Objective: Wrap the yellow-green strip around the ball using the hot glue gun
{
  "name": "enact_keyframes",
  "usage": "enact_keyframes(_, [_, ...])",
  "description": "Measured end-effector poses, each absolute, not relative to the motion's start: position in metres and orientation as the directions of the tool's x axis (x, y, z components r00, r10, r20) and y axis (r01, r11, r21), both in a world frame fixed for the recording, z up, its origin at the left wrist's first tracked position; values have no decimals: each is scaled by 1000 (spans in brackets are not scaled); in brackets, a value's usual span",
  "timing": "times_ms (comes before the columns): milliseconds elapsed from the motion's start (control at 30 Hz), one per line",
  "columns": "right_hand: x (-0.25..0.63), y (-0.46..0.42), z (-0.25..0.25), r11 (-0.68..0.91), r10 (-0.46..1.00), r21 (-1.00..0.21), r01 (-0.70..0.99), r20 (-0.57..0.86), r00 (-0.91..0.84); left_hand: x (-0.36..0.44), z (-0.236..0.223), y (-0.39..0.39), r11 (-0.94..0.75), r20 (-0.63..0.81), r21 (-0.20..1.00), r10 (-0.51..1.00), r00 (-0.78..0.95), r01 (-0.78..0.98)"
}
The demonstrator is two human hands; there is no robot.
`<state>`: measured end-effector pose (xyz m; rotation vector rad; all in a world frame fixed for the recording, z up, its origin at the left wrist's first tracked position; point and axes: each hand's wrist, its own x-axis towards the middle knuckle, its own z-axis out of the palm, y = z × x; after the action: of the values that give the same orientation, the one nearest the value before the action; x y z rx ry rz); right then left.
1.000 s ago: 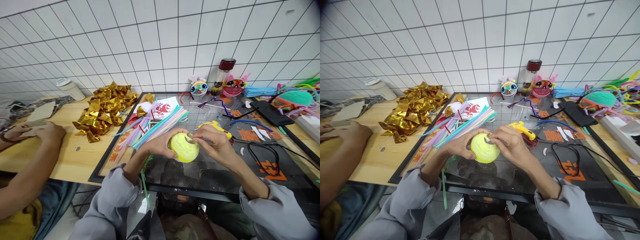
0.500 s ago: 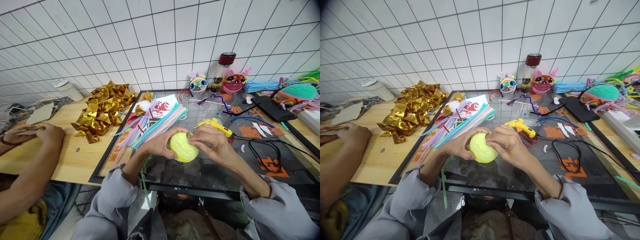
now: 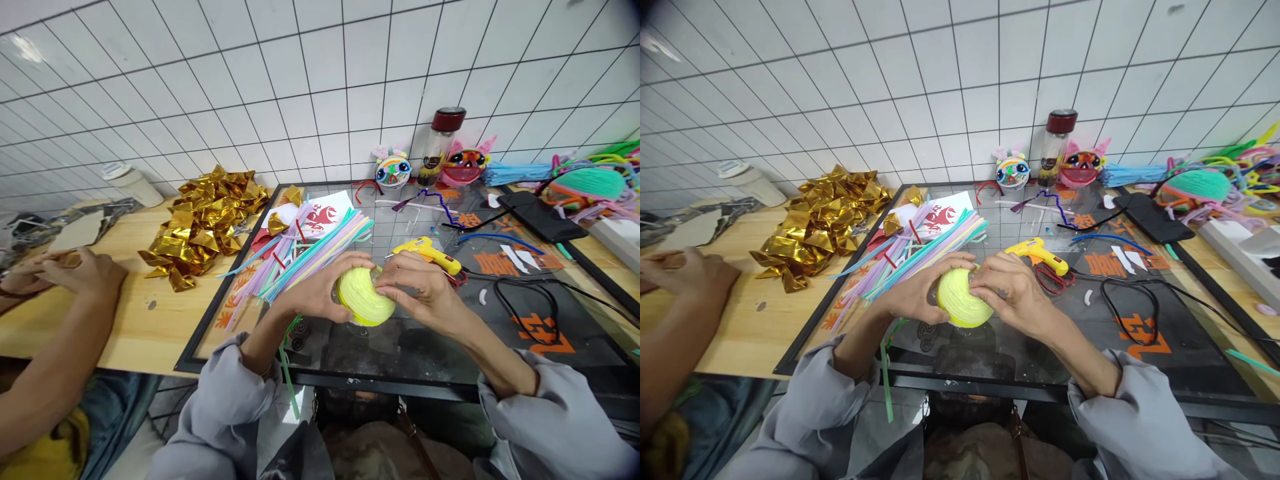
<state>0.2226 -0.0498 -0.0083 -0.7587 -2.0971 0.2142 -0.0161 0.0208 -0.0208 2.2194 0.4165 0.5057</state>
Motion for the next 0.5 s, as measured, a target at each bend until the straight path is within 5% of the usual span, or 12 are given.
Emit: enact_keyframes(500, [222,-50,-9,795,595,-422,435,680,-428,-18,-9,10,-684,255,713,459,851,155])
